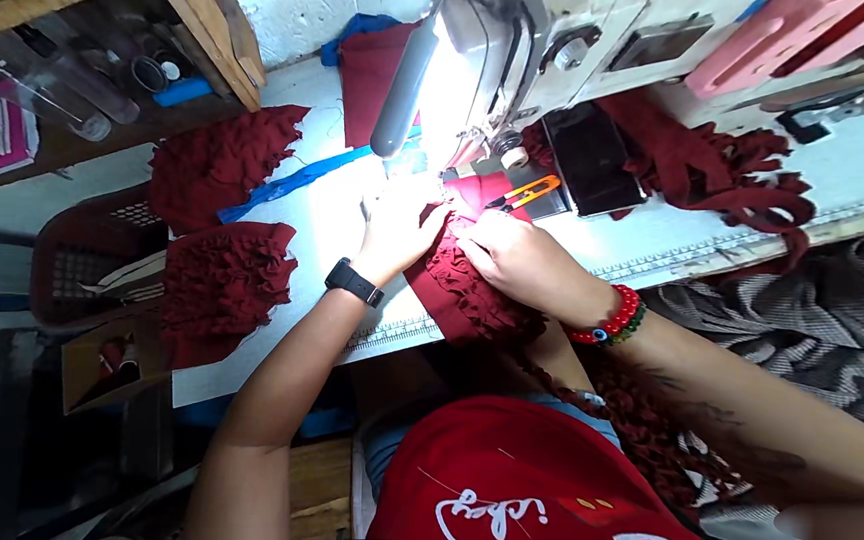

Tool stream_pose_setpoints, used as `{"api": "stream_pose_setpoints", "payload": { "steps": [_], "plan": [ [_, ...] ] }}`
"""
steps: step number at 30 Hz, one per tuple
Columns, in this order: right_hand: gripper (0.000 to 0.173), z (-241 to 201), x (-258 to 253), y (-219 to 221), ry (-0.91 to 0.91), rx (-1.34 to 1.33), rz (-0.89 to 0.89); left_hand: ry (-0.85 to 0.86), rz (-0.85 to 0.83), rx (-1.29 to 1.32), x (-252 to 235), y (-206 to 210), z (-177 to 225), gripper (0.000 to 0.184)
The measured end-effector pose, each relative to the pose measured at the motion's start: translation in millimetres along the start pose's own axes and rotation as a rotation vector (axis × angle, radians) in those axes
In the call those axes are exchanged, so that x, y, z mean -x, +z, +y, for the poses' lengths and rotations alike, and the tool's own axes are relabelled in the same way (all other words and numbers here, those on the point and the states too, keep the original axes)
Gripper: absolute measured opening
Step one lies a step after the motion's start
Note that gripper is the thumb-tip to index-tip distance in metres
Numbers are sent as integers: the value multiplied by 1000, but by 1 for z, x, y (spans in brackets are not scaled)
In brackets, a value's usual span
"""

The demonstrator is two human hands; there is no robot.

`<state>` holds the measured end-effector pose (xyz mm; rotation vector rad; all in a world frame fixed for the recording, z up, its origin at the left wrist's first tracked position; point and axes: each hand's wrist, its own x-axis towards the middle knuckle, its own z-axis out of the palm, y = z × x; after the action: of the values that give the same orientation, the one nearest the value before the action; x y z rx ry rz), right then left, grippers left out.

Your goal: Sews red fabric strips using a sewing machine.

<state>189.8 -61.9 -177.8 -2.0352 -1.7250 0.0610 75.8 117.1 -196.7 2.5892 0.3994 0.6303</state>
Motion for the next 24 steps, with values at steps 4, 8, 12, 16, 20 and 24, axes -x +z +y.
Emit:
{"api": "stream_pose_setpoints", "payload": {
  "steps": [4,8,12,16,20,24],
  "plan": [
    [19,2,-7,-6,1,44,1,-27,-66,-91,-5,1,4,27],
    [14,4,-10,-9,16,28,-53,-30,-51,-54,-6,0,2,25],
    [15,6,-10,-11,-7,41,-68,-26,-12,-41,-2,0,7,24],
    [21,7,-12,-14,-71,79,-56,-34,-39,-54,1,4,8,26],
    [15,14,-12,-15,-83,86,-52,-47,-63,21,2,1,9,26],
    [29,15,-14,-17,-105,159,-63,-25,-15,57,6,0,5,24]
  ]
}}
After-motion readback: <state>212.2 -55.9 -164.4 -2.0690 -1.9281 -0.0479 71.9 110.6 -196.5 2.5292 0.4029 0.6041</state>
